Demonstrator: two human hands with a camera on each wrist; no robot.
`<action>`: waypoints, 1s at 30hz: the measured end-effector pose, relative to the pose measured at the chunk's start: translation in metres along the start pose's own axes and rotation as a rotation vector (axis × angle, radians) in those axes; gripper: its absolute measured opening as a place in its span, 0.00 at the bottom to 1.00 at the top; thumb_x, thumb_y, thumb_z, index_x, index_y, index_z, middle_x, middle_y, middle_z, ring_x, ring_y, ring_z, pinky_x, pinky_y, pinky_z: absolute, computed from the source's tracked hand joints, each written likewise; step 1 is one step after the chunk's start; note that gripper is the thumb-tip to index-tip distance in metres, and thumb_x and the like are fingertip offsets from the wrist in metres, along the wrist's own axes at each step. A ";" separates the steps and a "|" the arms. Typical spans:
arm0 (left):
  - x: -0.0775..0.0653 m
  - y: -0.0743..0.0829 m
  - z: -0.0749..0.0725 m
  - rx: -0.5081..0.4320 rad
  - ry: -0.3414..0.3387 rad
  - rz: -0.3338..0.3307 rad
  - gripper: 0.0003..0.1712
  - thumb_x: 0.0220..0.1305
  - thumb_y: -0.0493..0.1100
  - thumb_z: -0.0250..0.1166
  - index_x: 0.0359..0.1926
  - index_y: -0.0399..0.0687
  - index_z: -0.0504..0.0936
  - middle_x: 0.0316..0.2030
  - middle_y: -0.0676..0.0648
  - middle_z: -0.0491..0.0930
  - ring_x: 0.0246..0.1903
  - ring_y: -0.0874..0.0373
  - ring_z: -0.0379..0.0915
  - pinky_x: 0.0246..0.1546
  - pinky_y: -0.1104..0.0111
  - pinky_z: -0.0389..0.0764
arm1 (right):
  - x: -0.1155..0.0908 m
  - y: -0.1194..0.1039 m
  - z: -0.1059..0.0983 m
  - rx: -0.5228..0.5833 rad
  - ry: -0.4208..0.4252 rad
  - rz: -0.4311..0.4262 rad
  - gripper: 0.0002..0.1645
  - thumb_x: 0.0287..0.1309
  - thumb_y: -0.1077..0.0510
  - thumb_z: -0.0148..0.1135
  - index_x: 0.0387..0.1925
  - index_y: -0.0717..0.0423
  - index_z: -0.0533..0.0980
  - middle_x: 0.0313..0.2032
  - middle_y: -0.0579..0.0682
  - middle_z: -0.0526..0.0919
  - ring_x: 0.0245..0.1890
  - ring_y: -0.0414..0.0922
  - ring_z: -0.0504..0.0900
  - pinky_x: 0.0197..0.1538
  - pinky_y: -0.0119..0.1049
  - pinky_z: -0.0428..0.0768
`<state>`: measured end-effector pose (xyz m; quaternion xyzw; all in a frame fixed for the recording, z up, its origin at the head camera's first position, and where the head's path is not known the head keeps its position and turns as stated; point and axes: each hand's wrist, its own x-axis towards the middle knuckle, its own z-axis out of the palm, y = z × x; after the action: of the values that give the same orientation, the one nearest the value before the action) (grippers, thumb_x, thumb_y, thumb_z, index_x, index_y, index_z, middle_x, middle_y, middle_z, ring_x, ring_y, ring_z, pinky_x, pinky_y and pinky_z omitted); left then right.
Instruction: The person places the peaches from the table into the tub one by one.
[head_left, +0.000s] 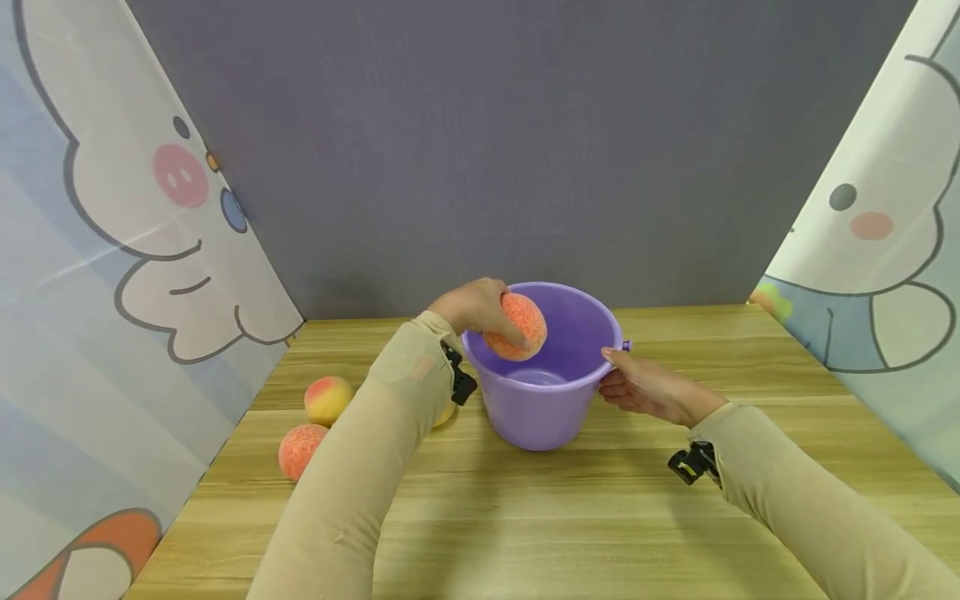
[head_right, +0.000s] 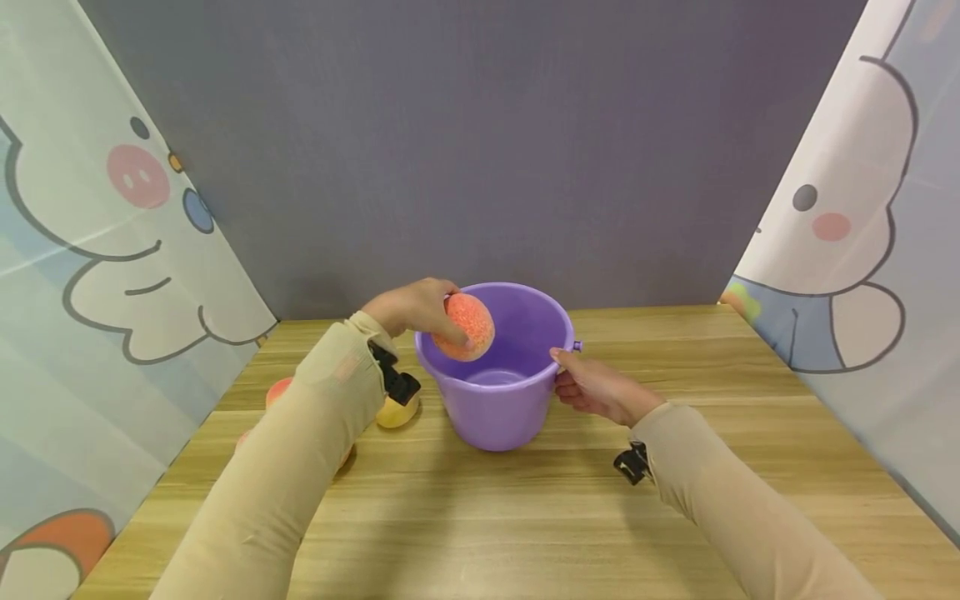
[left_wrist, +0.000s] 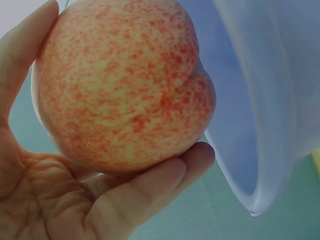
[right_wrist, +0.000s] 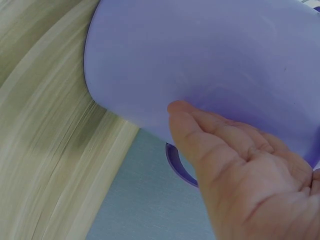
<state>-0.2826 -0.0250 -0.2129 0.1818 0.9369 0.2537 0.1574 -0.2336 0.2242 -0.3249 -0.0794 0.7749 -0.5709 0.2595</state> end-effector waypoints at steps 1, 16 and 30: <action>0.000 0.001 0.000 -0.002 0.003 0.001 0.34 0.46 0.43 0.75 0.54 0.37 0.72 0.44 0.45 0.76 0.44 0.53 0.72 0.46 0.67 0.75 | 0.000 0.000 0.000 -0.003 -0.001 0.000 0.49 0.73 0.40 0.25 0.63 0.89 0.42 0.64 0.82 0.47 0.67 0.71 0.47 0.68 0.58 0.50; -0.008 0.004 -0.003 0.159 -0.050 0.019 0.48 0.50 0.55 0.73 0.68 0.42 0.64 0.65 0.42 0.67 0.59 0.51 0.66 0.57 0.61 0.69 | 0.000 -0.001 0.001 -0.013 -0.009 -0.001 0.49 0.73 0.40 0.24 0.63 0.89 0.40 0.64 0.83 0.45 0.66 0.72 0.47 0.67 0.59 0.49; -0.013 -0.002 -0.002 0.080 -0.053 -0.022 0.46 0.52 0.54 0.72 0.68 0.41 0.64 0.66 0.42 0.65 0.52 0.50 0.72 0.51 0.62 0.75 | 0.000 -0.001 0.002 -0.017 -0.014 0.002 0.48 0.72 0.42 0.23 0.62 0.89 0.40 0.64 0.83 0.44 0.66 0.72 0.45 0.67 0.59 0.49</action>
<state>-0.2722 -0.0333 -0.2101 0.1841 0.9437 0.2095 0.1777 -0.2326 0.2218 -0.3243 -0.0848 0.7780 -0.5633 0.2650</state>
